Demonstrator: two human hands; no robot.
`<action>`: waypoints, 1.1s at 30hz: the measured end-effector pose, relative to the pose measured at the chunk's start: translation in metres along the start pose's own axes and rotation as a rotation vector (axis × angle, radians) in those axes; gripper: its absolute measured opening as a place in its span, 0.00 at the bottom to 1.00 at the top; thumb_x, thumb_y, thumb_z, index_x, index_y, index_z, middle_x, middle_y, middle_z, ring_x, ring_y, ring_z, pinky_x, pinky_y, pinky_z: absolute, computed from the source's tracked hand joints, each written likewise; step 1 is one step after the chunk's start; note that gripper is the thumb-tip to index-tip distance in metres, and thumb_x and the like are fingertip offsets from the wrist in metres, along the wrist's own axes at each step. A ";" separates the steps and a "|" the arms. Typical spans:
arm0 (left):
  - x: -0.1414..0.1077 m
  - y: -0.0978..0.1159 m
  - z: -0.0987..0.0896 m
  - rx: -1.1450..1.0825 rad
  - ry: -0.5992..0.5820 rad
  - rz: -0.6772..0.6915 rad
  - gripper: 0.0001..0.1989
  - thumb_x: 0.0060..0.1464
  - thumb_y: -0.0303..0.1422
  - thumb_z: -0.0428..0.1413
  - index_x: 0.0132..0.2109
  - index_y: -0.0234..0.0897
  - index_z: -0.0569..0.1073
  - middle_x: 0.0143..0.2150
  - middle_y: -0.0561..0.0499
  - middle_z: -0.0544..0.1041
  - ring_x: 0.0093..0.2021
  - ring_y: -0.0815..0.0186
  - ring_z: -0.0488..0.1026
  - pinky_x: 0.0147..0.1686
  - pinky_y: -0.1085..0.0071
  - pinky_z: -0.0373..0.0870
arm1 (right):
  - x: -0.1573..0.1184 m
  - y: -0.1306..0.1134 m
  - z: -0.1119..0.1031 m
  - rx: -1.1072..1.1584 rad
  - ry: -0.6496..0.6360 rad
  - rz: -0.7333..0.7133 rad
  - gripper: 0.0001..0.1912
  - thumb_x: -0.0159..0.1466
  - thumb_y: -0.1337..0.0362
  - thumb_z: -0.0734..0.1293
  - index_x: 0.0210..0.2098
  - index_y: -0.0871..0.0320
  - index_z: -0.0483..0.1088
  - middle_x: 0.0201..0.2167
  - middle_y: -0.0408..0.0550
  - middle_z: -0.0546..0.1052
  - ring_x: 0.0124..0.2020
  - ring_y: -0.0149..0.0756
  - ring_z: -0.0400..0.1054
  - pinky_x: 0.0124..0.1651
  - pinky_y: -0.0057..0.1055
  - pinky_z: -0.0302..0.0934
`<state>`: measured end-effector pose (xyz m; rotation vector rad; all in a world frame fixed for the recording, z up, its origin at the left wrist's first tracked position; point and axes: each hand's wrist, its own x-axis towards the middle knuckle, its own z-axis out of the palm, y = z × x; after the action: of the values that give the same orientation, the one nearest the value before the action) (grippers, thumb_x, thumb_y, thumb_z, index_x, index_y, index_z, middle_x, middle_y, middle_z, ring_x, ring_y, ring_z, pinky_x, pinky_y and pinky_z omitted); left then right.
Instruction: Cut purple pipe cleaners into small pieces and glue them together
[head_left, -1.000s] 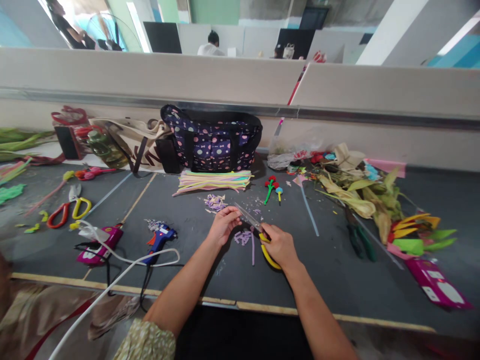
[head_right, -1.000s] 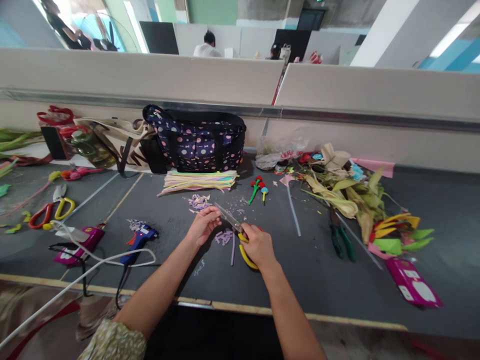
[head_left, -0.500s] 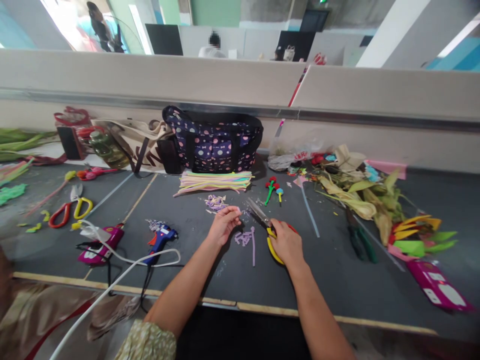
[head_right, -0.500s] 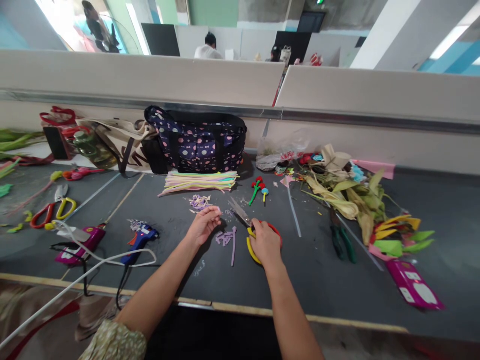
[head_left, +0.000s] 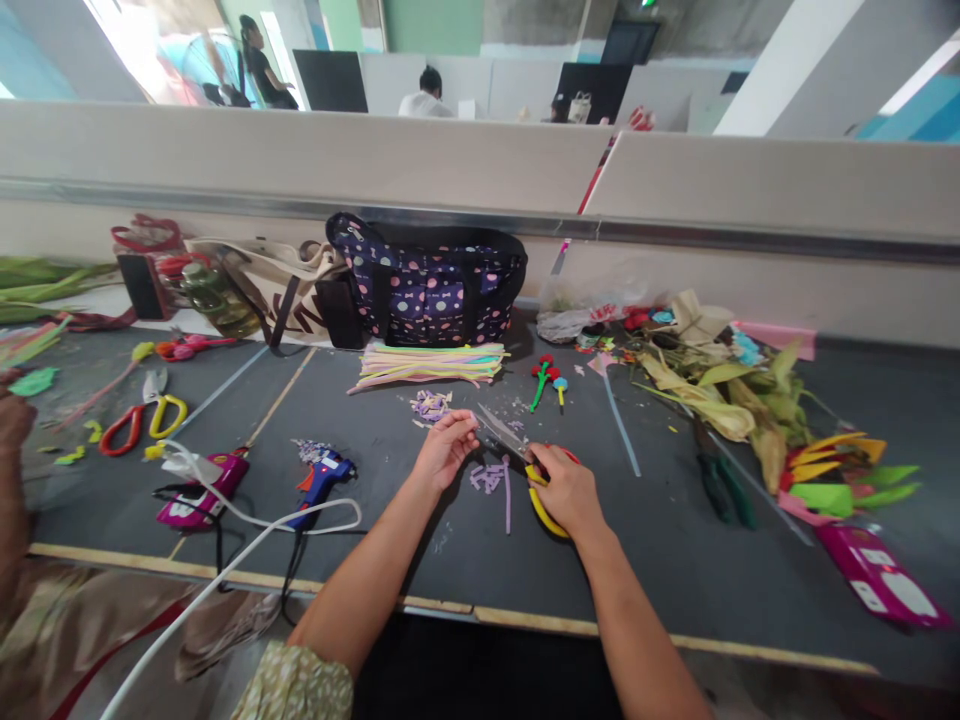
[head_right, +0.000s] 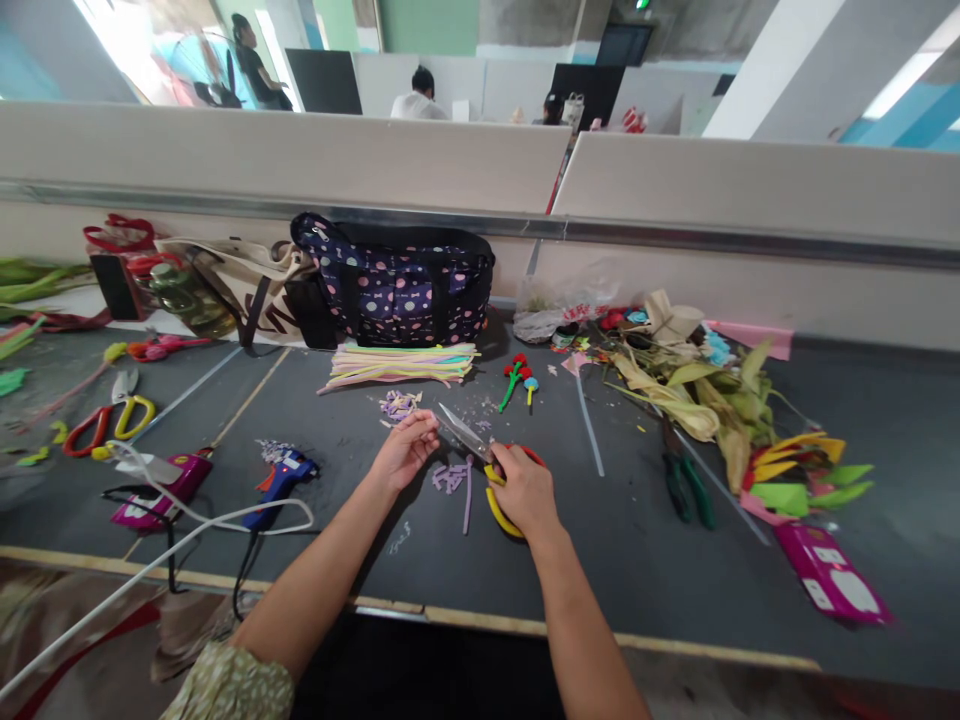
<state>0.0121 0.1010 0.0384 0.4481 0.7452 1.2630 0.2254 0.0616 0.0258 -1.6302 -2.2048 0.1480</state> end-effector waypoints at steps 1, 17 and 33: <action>0.000 0.000 -0.001 -0.003 0.002 0.000 0.13 0.39 0.27 0.65 0.34 0.33 0.73 0.27 0.55 0.74 0.22 0.77 0.68 0.27 0.78 0.69 | 0.000 0.000 0.000 -0.001 0.005 -0.002 0.15 0.56 0.69 0.62 0.42 0.52 0.68 0.33 0.41 0.72 0.34 0.30 0.66 0.33 0.24 0.53; 0.001 0.000 -0.003 -0.014 0.017 0.000 0.13 0.39 0.26 0.65 0.36 0.33 0.73 0.27 0.54 0.75 0.22 0.76 0.69 0.27 0.78 0.70 | -0.001 -0.002 0.000 0.007 -0.025 -0.003 0.15 0.55 0.69 0.63 0.43 0.52 0.68 0.33 0.42 0.72 0.35 0.31 0.65 0.34 0.25 0.53; 0.001 0.001 -0.002 0.031 0.064 0.040 0.14 0.38 0.26 0.65 0.36 0.30 0.76 0.25 0.53 0.74 0.23 0.75 0.70 0.28 0.78 0.71 | -0.001 -0.002 0.002 0.021 -0.017 -0.004 0.15 0.56 0.69 0.63 0.42 0.52 0.67 0.32 0.41 0.71 0.34 0.30 0.65 0.34 0.24 0.52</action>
<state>0.0098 0.1023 0.0372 0.4515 0.8146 1.3097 0.2233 0.0608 0.0243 -1.6196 -2.2112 0.1838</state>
